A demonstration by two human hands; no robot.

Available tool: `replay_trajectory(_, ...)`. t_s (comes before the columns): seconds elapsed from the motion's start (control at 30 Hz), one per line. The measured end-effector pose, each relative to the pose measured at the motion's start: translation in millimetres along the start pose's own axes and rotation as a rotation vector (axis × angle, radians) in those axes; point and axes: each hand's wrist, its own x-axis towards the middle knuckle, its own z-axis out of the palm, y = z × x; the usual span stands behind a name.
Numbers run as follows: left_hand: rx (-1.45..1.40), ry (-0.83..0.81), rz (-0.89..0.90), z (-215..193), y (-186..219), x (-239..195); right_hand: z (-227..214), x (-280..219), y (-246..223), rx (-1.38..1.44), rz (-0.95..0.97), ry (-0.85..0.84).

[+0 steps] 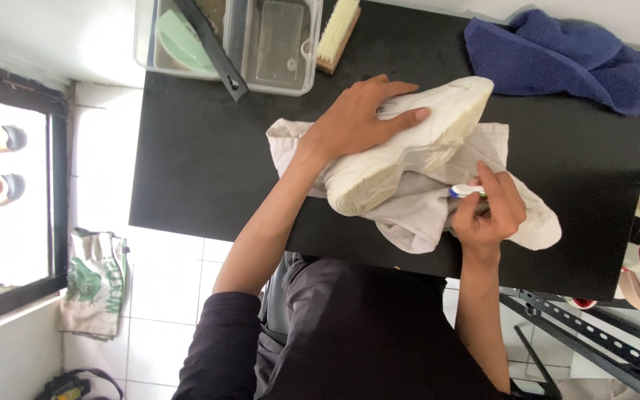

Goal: The person scrubs the sole of a white sneaker with a toothbrush and wipes it with a cloth. The shoe is held on a black table while the person repeatedly brushes and wipes the sole surface.

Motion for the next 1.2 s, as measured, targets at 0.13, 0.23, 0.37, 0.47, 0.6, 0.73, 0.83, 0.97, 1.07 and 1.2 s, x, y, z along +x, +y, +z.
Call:
replay_trajectory(0.13, -0.189, 0.042, 0.067, 0, -22, 13, 1, 4, 10, 0.117, -0.015, 0.124)
replay_trajectory(0.23, -0.245, 0.044, 0.065, -7, -17, 11, 7, -6, 22, 0.114, -0.022, 0.219)
replay_trajectory(0.37, -0.26, -0.007, 0.011, -10, -6, 9, 5, -8, 21, 0.086, 0.044, 0.271)
replay_trajectory(0.47, -0.295, -0.031, 0.007, -10, -4, 13, 0, -2, 17, 0.083, 0.119, 0.247)
replay_trajectory(0.6, -0.268, -0.027, -0.035, -9, 0, 13, -8, 21, -1, 0.064, 0.189, 0.058)
replay_trajectory(0.73, -0.255, -0.039, -0.036, -13, 3, 16, -13, 27, 5, 0.07, 0.239, 0.018)
replay_trajectory(0.83, -0.258, -0.04, -0.039, -12, 5, 18, -28, 59, 9, 0.047, 0.149, -0.177)
replay_trajectory(0.97, -0.277, -0.033, -0.05, -4, -19, 20, -13, 84, 53, 0.077, 0.117, -0.329)
replay_trajectory(1.07, -0.282, -0.019, -0.018, -5, -16, 21, 1, 86, 70, -0.053, -0.087, -0.352)
replay_trajectory(1.2, -0.28, -0.019, -0.028, -8, -13, 23, 9, 79, 72, -0.039, -0.144, -0.358)
